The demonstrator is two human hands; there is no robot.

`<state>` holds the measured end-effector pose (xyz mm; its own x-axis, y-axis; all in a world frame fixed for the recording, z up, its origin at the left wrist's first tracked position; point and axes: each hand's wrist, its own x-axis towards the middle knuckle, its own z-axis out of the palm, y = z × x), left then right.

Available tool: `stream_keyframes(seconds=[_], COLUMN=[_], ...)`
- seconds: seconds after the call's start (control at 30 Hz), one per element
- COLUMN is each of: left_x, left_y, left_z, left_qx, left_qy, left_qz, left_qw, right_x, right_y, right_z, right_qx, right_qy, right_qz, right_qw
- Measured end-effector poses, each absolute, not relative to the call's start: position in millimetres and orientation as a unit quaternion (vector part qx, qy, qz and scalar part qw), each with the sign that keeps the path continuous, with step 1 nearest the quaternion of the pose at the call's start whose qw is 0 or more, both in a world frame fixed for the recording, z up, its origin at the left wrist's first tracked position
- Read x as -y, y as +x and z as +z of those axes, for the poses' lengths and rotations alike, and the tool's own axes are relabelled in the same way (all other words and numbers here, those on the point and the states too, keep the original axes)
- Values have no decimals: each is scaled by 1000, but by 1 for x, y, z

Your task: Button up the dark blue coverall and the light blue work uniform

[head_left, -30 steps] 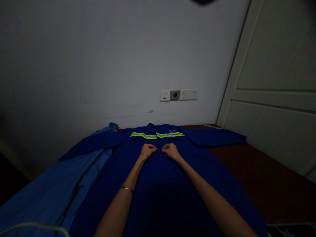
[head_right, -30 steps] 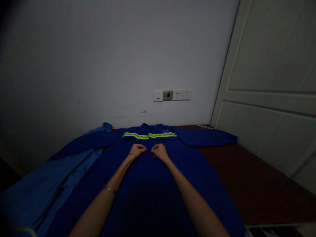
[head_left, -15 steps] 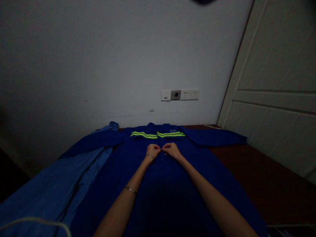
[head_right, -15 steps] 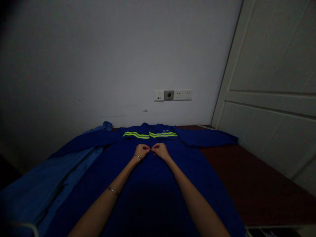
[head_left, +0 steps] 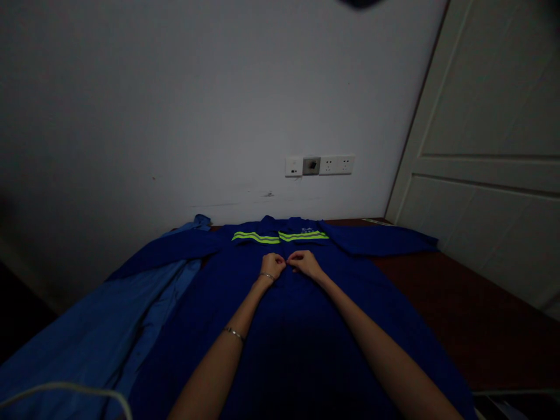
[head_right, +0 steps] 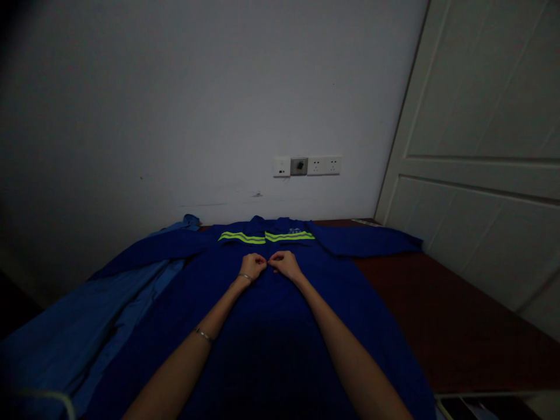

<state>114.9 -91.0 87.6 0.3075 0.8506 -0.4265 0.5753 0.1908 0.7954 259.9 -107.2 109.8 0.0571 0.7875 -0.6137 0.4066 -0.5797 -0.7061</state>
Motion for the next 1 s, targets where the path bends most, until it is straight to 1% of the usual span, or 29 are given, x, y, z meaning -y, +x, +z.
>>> stream_keyframes(seconds=[0.17,0.37,0.43,0.5,0.53,0.6,0.67,0.73,0.8,1.0], left_x=[92,80,77,78,80,86,91,93,91,77], left_y=[113,92,80,73,71,73,77,82,85,88], left_z=[79,67,65,65,64,63,62,60,59,51], left_qx=[-566,-600,-602,-596,-593,-586,-575,-558,-543,-530], left_qy=[611,496,504,550,581,638,667,686,701,716], left_qz=[175,171,185,188,171,98,15,-40,-69,-96], left_qw=[524,604,591,554,530,491,474,465,456,443], right_x=[106,99,100,104,107,112,115,115,111,97], right_y=[263,268,268,267,265,263,262,263,266,275], right_z=[108,121,126,129,129,126,121,115,110,95], right_qx=[418,463,502,568,598,626,631,637,644,654], right_qy=[-711,-756,-746,-726,-713,-693,-682,-673,-666,-660], right_qz=[534,435,417,385,367,338,327,324,322,321], right_qw=[187,158,131,50,-7,-114,-175,-193,-192,-183])
